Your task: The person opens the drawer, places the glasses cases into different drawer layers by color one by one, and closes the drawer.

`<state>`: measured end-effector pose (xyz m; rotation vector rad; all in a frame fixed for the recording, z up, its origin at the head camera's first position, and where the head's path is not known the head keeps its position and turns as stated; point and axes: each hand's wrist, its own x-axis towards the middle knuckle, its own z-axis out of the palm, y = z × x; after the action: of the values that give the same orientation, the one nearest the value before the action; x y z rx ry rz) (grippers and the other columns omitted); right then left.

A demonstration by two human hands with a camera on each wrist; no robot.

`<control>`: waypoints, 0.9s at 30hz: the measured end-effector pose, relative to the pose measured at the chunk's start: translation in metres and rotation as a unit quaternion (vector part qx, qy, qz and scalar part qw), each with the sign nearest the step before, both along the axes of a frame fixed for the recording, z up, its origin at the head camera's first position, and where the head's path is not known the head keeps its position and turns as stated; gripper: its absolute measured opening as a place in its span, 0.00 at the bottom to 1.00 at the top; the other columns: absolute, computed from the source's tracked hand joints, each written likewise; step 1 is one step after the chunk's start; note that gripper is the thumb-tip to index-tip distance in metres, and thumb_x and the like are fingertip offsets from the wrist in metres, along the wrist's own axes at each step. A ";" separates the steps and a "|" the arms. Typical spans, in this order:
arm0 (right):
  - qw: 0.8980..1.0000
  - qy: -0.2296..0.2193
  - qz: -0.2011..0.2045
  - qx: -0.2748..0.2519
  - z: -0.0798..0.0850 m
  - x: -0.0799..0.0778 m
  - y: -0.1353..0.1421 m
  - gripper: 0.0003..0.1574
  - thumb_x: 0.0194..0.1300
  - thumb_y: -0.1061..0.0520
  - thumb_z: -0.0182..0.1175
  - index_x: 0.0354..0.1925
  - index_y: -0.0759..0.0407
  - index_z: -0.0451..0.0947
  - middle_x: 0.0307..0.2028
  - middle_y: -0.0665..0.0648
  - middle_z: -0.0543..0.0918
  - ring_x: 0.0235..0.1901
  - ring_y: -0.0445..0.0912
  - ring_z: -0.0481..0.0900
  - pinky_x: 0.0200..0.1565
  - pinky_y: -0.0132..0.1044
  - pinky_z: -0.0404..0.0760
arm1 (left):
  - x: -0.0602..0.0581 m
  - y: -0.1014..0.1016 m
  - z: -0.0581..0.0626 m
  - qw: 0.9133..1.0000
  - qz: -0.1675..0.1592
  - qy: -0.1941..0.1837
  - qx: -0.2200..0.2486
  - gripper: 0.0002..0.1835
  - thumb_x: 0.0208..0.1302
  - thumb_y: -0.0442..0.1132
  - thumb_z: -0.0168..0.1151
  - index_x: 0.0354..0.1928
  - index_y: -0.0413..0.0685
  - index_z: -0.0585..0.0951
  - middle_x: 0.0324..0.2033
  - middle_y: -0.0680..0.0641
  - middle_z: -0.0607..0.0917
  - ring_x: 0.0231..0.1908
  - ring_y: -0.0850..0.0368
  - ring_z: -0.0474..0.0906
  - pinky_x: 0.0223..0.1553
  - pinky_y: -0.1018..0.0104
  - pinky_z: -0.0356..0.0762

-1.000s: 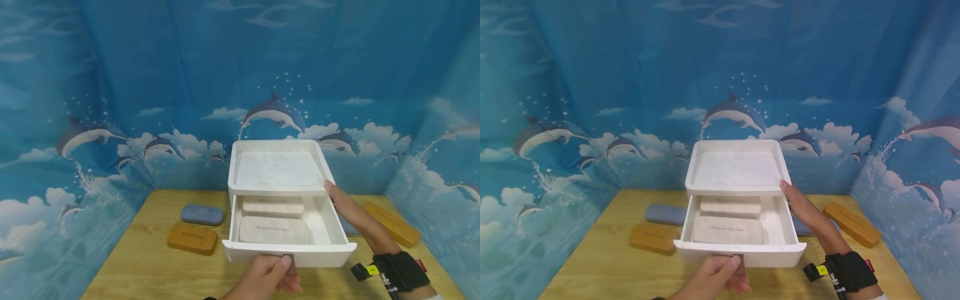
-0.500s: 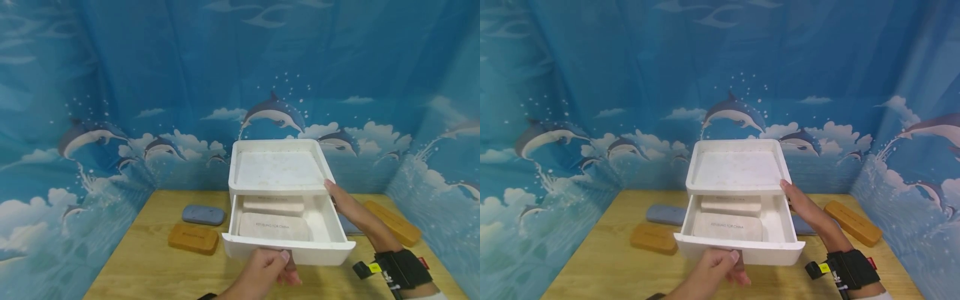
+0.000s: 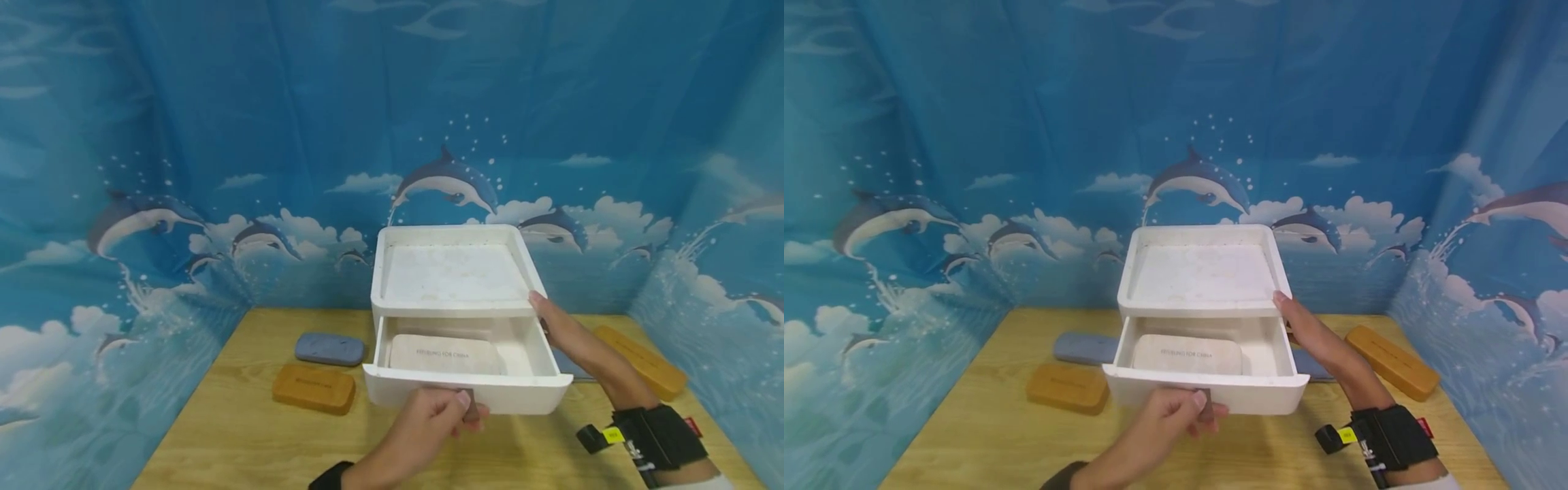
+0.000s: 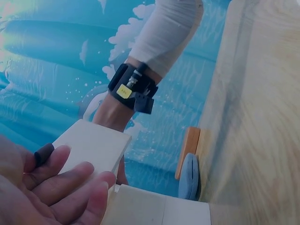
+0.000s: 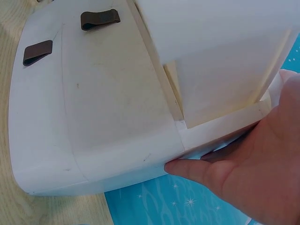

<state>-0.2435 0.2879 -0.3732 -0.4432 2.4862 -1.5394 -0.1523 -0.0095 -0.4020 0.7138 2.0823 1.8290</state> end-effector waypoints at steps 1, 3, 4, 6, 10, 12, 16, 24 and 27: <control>1.000 0.000 0.003 -0.003 0.000 0.000 0.000 0.39 0.85 0.35 0.25 0.82 0.51 0.46 0.73 0.69 0.62 0.67 0.67 0.70 0.54 0.60 0.84 | -0.002 0.000 0.000 1.000 0.001 -0.001 -0.006 0.25 0.80 0.45 0.51 0.29 0.35 0.86 0.43 0.44 0.93 0.37 0.72 0.85 0.35 0.72 0.82; 1.000 0.001 0.008 -0.007 0.001 0.000 0.000 0.39 0.85 0.36 0.25 0.82 0.52 0.47 0.73 0.69 0.62 0.67 0.67 0.71 0.55 0.60 0.84 | -0.005 0.000 0.001 1.000 0.003 0.000 -0.015 0.24 0.80 0.46 0.51 0.30 0.38 0.87 0.44 0.44 0.93 0.38 0.72 0.85 0.34 0.71 0.82; 1.000 0.004 0.010 -0.006 0.001 0.000 0.000 0.39 0.85 0.36 0.25 0.82 0.52 0.47 0.73 0.69 0.63 0.67 0.67 0.71 0.55 0.60 0.84 | -0.007 0.000 0.001 1.000 0.003 0.000 -0.017 0.24 0.80 0.46 0.51 0.30 0.39 0.87 0.44 0.44 0.93 0.39 0.71 0.85 0.34 0.71 0.82; 1.000 0.002 0.016 -0.008 0.002 0.000 0.000 0.39 0.85 0.36 0.24 0.82 0.53 0.47 0.72 0.69 0.63 0.67 0.66 0.71 0.56 0.60 0.84 | -0.008 0.001 0.002 1.000 0.004 -0.002 -0.018 0.25 0.80 0.46 0.51 0.29 0.39 0.87 0.44 0.45 0.93 0.40 0.70 0.86 0.34 0.71 0.82; 0.999 -0.009 0.024 -0.018 0.002 -0.001 0.001 0.38 0.85 0.36 0.23 0.81 0.51 0.48 0.72 0.67 0.64 0.66 0.64 0.72 0.57 0.58 0.83 | -0.011 0.002 0.002 1.000 0.009 0.005 -0.017 0.24 0.80 0.46 0.51 0.29 0.41 0.87 0.44 0.46 0.93 0.42 0.66 0.88 0.33 0.70 0.83; 0.999 -0.016 0.030 -0.026 0.002 -0.001 0.002 0.37 0.85 0.37 0.23 0.81 0.50 0.48 0.72 0.66 0.64 0.66 0.63 0.72 0.57 0.57 0.83 | -0.013 0.003 0.001 1.000 0.015 0.003 -0.017 0.23 0.79 0.45 0.52 0.28 0.41 0.87 0.43 0.47 0.93 0.42 0.65 0.88 0.34 0.69 0.83; 0.998 -0.027 0.040 -0.036 0.000 0.000 0.004 0.37 0.85 0.36 0.24 0.82 0.46 0.45 0.72 0.66 0.64 0.65 0.62 0.74 0.56 0.58 0.84 | -0.020 0.006 0.003 0.999 0.023 -0.003 -0.022 0.24 0.80 0.46 0.52 0.27 0.41 0.86 0.44 0.47 0.93 0.43 0.63 0.89 0.34 0.68 0.83; 0.998 -0.011 0.050 -0.034 -0.001 0.001 0.007 0.36 0.85 0.39 0.21 0.83 0.46 0.45 0.74 0.67 0.62 0.68 0.67 0.71 0.54 0.57 0.83 | -0.039 0.011 0.001 0.999 0.027 0.002 -0.033 0.27 0.80 0.48 0.51 0.24 0.40 0.83 0.45 0.51 0.93 0.42 0.66 0.88 0.39 0.64 0.86; 0.998 -0.008 0.055 -0.033 -0.001 0.001 0.008 0.36 0.85 0.39 0.20 0.84 0.45 0.43 0.78 0.67 0.57 0.73 0.71 0.63 0.59 0.64 0.78 | -0.044 0.012 0.003 0.999 0.029 -0.004 -0.033 0.27 0.80 0.49 0.51 0.24 0.39 0.83 0.45 0.51 0.93 0.42 0.65 0.88 0.42 0.61 0.87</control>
<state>-0.2423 0.2961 -0.3744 -0.5659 2.3616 -1.5803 -0.1960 0.0025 -0.3994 0.6339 2.1697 1.7798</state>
